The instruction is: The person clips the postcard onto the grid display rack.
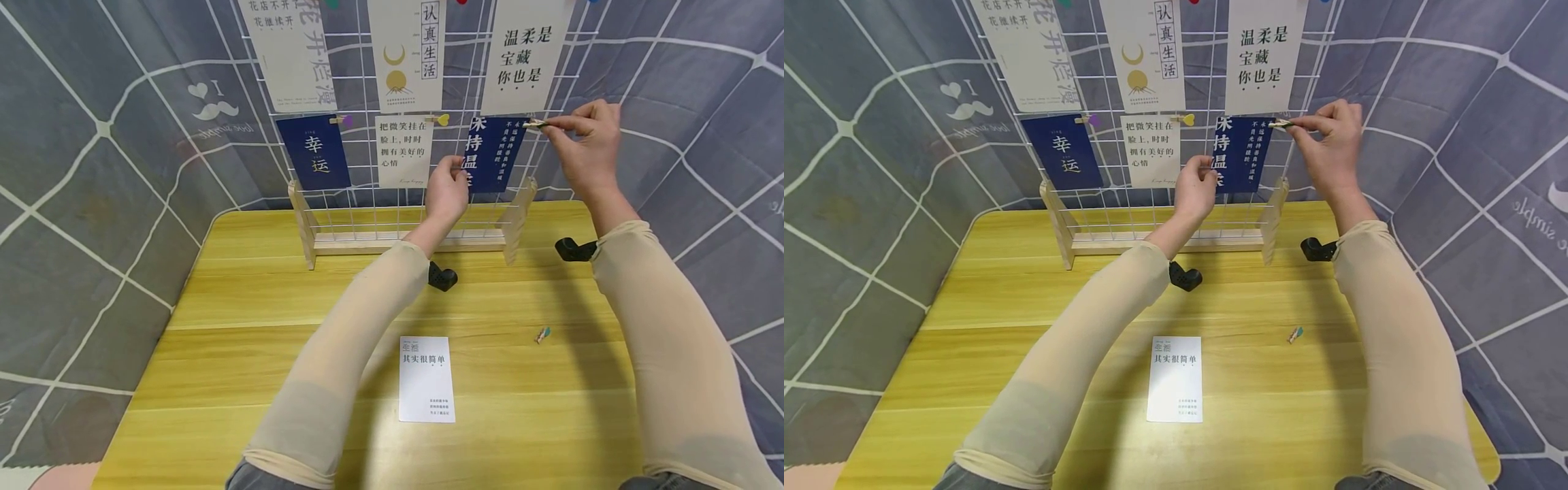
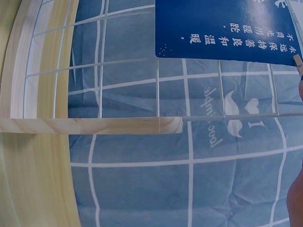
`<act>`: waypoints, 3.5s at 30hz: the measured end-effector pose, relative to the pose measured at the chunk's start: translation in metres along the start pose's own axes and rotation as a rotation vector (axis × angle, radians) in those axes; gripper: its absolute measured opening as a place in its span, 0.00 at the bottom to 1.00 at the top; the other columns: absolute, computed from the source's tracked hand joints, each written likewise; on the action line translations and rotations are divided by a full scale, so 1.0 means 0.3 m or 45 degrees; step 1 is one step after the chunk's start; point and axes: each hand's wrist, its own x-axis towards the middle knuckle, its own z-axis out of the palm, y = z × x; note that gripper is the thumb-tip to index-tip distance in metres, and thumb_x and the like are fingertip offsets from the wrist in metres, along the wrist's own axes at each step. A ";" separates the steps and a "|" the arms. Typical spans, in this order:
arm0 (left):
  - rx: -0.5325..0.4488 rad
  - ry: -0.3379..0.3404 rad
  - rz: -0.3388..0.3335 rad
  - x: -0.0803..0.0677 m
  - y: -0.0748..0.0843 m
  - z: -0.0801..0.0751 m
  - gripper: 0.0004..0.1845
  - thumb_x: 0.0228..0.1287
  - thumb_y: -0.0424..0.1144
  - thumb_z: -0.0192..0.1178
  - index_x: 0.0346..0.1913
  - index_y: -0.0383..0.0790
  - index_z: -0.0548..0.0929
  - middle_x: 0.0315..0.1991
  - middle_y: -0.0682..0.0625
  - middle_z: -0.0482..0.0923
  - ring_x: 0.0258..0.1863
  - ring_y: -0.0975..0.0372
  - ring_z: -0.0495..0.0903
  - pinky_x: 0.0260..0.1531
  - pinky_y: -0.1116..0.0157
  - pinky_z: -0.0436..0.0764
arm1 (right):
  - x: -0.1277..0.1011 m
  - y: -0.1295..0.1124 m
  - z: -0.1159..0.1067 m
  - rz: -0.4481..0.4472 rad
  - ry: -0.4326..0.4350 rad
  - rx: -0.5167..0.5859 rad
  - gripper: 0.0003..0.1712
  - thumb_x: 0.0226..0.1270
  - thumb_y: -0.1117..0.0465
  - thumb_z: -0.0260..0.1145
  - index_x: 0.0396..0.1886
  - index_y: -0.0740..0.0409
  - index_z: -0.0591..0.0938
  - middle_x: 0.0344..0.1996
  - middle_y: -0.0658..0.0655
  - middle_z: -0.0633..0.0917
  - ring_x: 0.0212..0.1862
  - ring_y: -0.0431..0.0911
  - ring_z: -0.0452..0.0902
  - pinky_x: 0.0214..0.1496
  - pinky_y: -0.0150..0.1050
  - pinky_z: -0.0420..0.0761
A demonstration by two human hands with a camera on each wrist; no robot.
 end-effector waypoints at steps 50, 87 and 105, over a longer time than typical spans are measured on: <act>-0.013 0.018 0.048 -0.008 -0.008 -0.012 0.14 0.80 0.36 0.53 0.61 0.44 0.81 0.49 0.55 0.83 0.45 0.66 0.80 0.42 0.70 0.76 | -0.002 0.007 0.038 0.175 -0.021 0.107 0.18 0.69 0.51 0.72 0.50 0.59 0.91 0.34 0.35 0.67 0.45 0.29 0.57 0.49 0.33 0.58; -0.071 -0.110 0.096 -0.067 -0.079 -0.063 0.11 0.77 0.43 0.54 0.55 0.49 0.81 0.46 0.59 0.79 0.45 0.66 0.78 0.44 0.66 0.75 | -0.090 0.041 -0.020 0.224 -0.087 0.139 0.18 0.70 0.51 0.72 0.54 0.53 0.90 0.40 0.35 0.72 0.47 0.30 0.62 0.48 0.30 0.63; 0.027 -0.452 0.283 -0.144 -0.133 -0.103 0.17 0.78 0.43 0.55 0.64 0.44 0.79 0.53 0.54 0.79 0.53 0.62 0.78 0.52 0.68 0.76 | -0.199 0.069 -0.042 0.151 -0.243 0.042 0.19 0.72 0.52 0.70 0.54 0.58 0.89 0.41 0.34 0.71 0.47 0.32 0.59 0.49 0.38 0.58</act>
